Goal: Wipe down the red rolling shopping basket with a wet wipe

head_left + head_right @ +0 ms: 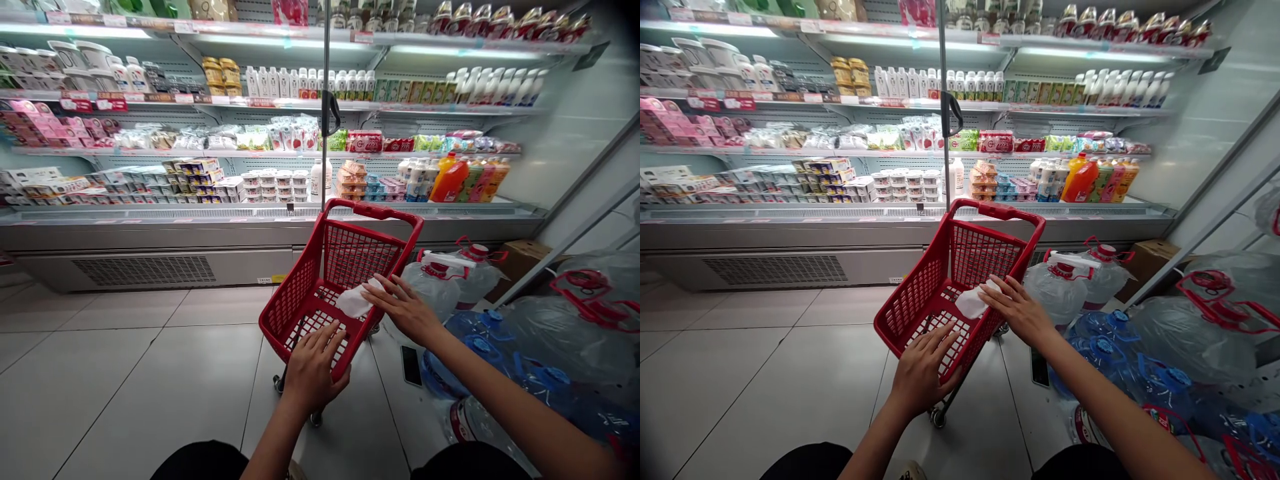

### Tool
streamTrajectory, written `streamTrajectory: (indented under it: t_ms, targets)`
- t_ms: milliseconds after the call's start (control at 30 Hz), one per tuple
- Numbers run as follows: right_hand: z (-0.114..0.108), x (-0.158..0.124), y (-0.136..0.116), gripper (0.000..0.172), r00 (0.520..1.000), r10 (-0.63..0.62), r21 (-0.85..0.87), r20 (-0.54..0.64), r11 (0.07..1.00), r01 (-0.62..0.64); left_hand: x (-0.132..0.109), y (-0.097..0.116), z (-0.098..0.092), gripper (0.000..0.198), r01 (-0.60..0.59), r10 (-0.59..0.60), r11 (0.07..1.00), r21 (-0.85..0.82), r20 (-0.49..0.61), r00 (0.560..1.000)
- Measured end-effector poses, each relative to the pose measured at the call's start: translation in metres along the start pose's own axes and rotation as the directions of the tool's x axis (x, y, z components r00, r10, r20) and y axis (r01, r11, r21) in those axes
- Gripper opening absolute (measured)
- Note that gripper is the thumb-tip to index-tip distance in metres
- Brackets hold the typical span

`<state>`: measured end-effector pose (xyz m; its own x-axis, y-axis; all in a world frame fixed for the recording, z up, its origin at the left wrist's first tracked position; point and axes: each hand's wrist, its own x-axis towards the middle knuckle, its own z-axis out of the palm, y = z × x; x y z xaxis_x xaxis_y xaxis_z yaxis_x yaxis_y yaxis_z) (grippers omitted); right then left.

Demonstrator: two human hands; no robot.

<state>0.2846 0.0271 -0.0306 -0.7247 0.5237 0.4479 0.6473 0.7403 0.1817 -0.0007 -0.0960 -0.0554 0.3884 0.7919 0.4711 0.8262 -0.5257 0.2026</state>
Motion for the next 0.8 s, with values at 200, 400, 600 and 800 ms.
streamTrajectory:
  t_ms: [200, 400, 600, 800]
  targets:
    - [0.022, 0.006, -0.015, 0.076, 0.996, -0.087, 0.196, 0.001, 0.977, 0.086, 0.001, 0.0, 0.001, 0.056, 0.017, -0.017, 1.0, 0.004, 0.013, 1.0]
    - [0.031, 0.002, 0.004, 0.069, 0.994, -0.11, 0.25, -0.015, 0.962, 0.111, -0.001, 0.001, 0.0, 0.054, 0.005, -0.005, 1.0, -0.006, 0.01, 1.0]
    - [0.033, 0.001, 0.063, 0.08, 0.979, 0.162, 0.179, -0.128, 0.974, -0.138, -0.002, 0.001, 0.0, 0.053, 0.013, -0.013, 1.0, -0.008, 0.005, 1.0]
    - [0.037, 0.0, 0.001, 0.073, 0.972, 0.161, 0.253, -0.17, 0.961, -0.115, 0.0, -0.001, -0.001, 0.063, 0.021, -0.021, 1.0, -0.001, 0.002, 1.0]
